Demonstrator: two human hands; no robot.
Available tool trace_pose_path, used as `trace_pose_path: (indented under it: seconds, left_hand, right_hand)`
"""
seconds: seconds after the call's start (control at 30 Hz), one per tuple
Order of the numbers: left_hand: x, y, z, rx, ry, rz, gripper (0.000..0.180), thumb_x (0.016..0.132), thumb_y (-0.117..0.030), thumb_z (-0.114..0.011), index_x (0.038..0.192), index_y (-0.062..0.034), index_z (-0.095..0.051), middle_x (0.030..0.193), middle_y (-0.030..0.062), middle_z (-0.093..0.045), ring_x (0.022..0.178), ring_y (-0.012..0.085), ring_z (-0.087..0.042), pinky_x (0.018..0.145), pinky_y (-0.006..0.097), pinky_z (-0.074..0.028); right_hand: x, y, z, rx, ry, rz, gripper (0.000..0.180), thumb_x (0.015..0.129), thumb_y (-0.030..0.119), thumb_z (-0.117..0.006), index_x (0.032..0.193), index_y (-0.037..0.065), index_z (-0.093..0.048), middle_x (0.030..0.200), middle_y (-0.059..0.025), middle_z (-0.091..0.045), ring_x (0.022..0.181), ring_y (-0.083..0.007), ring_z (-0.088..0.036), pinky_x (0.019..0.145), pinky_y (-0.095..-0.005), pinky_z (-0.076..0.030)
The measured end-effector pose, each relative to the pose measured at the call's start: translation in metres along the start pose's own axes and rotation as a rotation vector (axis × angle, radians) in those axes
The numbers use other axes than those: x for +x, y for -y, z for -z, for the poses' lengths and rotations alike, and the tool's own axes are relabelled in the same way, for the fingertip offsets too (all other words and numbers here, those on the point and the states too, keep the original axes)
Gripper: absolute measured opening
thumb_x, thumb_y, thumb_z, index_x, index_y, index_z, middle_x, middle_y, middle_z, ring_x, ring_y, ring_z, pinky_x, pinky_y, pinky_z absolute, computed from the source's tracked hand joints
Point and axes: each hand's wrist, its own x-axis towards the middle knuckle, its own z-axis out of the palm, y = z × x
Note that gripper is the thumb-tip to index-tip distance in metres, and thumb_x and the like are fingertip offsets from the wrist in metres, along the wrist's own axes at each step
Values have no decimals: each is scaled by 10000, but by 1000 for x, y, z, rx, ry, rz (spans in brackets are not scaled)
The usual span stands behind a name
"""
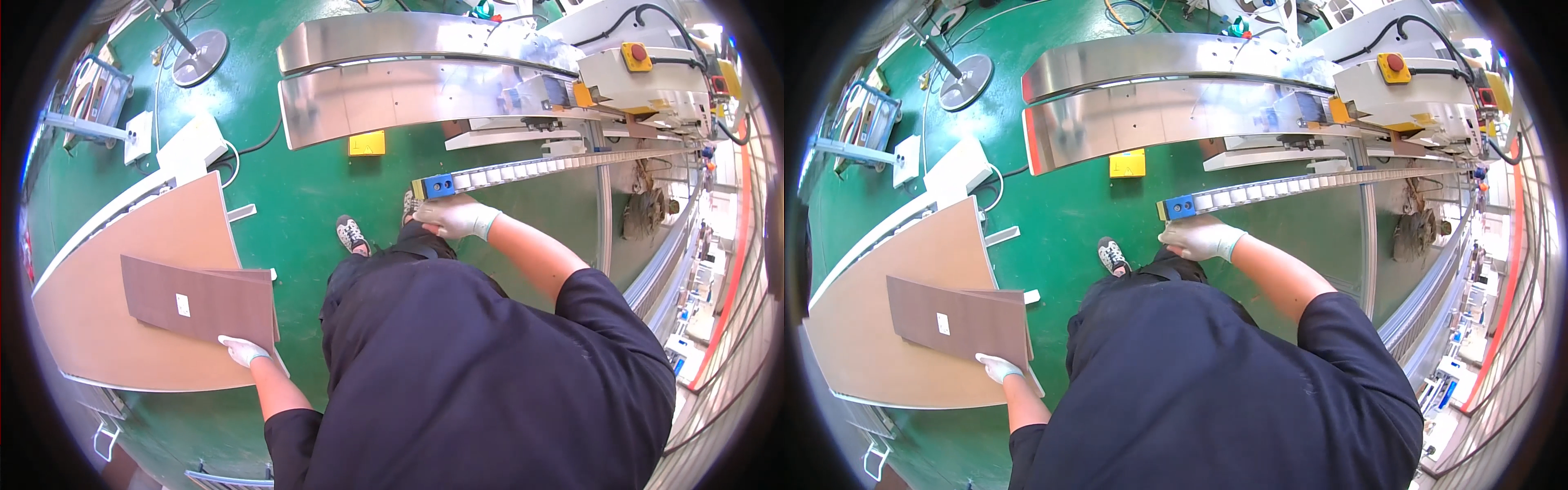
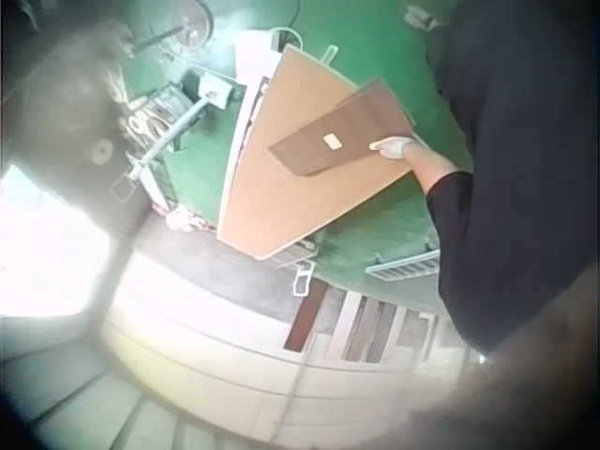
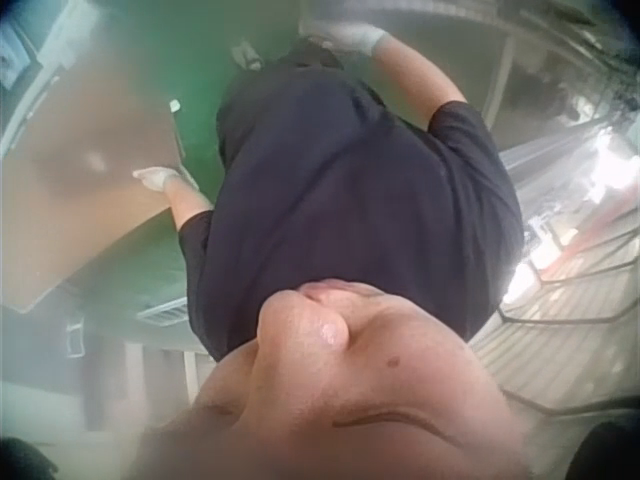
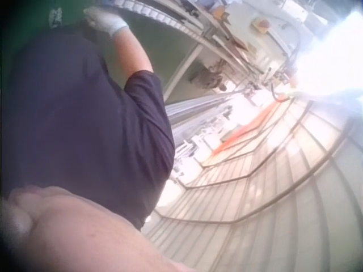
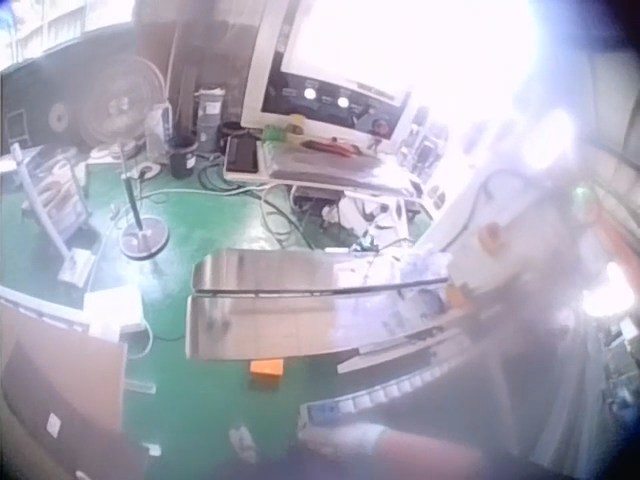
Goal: The person picks up several wooden furniture slats one at a time and places them into a machine, then repeats this with two larger wooden panels, before finally applying yellow tape to the edge of a guide rail on the machine conveyor.
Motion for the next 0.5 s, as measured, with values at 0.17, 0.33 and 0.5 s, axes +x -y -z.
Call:
trace_pose_path:
  seconds: [0.17,0.33,0.5]
  left_hand:
    - [30,12,4,-190,141,58,872,1051,-672,-419,1420,105,-561,1423,220,-614,1228,367,-603,1086,433,-469]
    - [28,4,11,-370,334,147,855,1050,-673,-409,1550,21,-431,1589,177,-455,1400,352,-478,1162,467,-402]
    - [19,-9,21,-497,509,342,820,1047,-687,-355,1602,-83,-381,1655,133,-377,1488,346,-389,1207,506,-338]
  right_hand:
    - [-7,-10,-19,81,-145,-191,402,978,284,-613,1357,153,-615,1250,-150,-678,1120,-383,-672,940,-466,-552]
    - [-75,-77,-26,43,5,-900,351,968,342,-589,1213,146,-747,1230,-160,-730,1121,-381,-695,962,-460,-546]
    - [-192,-166,-101,299,-1223,-1225,312,969,240,-552,1090,44,-762,1088,-192,-755,1019,-357,-720,927,-437,-547]
